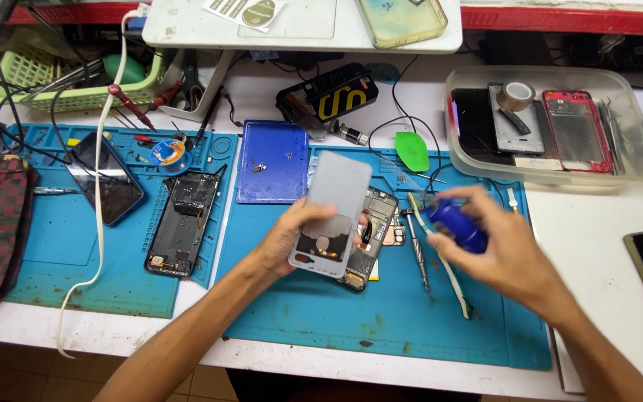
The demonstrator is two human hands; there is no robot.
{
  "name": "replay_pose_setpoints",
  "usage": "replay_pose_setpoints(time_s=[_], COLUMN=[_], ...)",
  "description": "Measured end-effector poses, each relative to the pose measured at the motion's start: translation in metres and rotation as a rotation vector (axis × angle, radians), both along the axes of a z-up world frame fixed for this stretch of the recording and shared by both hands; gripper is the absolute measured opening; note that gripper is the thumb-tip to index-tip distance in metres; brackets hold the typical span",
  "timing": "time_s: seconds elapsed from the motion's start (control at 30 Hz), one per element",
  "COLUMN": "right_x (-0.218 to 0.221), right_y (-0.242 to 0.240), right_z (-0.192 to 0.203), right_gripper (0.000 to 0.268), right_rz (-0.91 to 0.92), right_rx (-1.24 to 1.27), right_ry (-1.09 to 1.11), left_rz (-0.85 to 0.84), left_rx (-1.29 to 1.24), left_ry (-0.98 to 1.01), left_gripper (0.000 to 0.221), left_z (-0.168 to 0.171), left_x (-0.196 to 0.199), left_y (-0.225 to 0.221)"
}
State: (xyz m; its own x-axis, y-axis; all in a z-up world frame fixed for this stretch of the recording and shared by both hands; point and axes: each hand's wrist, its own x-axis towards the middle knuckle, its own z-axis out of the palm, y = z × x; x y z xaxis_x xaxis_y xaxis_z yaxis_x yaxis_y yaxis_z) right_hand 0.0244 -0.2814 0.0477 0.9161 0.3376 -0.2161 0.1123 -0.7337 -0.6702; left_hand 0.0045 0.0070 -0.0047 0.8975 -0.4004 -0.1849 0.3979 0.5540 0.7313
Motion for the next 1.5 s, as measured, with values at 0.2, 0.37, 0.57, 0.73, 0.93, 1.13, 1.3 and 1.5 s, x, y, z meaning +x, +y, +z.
replay_pose_setpoints(time_s=[0.2, 0.37, 0.57, 0.73, 0.93, 1.13, 1.3, 1.5], right_x=[0.024, 0.031, 0.03, 0.032, 0.035, 0.035, 0.039, 0.028], right_y=[-0.034, -0.055, -0.056, -0.044, -0.029, -0.022, -0.024, -0.016], right_z=[0.015, 0.004, -0.005, -0.012, -0.023, -0.025, -0.034, -0.02], right_gripper=[0.061, 0.059, 0.051, 0.069, 0.064, 0.052, 0.047, 0.046], right_rz=[-0.048, -0.003, -0.04, 0.056, 0.062, -0.048, -0.048, -0.048], right_rx=[-0.146, -0.178, 0.027, -0.165, -0.291, -0.262, -0.246, -0.226], right_ry=[-0.296, -0.767, -1.052, -0.782, -0.574, -0.391, -0.452, -0.504], left_rz=[0.137, 0.184, 0.288, 0.259, 0.246, 0.235, 0.237, 0.265], left_rx=[0.127, 0.173, 0.203, 0.173, 0.274, 0.321, 0.326, 0.238], left_ry=[0.144, 0.128, 0.122, 0.058, 0.066, 0.0, 0.026, -0.001], left_gripper=[0.066, 0.071, 0.065, 0.074, 0.06, 0.034, 0.035, 0.038], left_z=[0.014, 0.015, 0.016, 0.006, 0.01, 0.006, 0.01, 0.004], left_x=[-0.005, -0.003, 0.002, 0.002, 0.002, -0.002, -0.003, -0.001], left_y=[0.001, -0.001, -0.003, 0.001, -0.002, -0.002, -0.002, -0.003])
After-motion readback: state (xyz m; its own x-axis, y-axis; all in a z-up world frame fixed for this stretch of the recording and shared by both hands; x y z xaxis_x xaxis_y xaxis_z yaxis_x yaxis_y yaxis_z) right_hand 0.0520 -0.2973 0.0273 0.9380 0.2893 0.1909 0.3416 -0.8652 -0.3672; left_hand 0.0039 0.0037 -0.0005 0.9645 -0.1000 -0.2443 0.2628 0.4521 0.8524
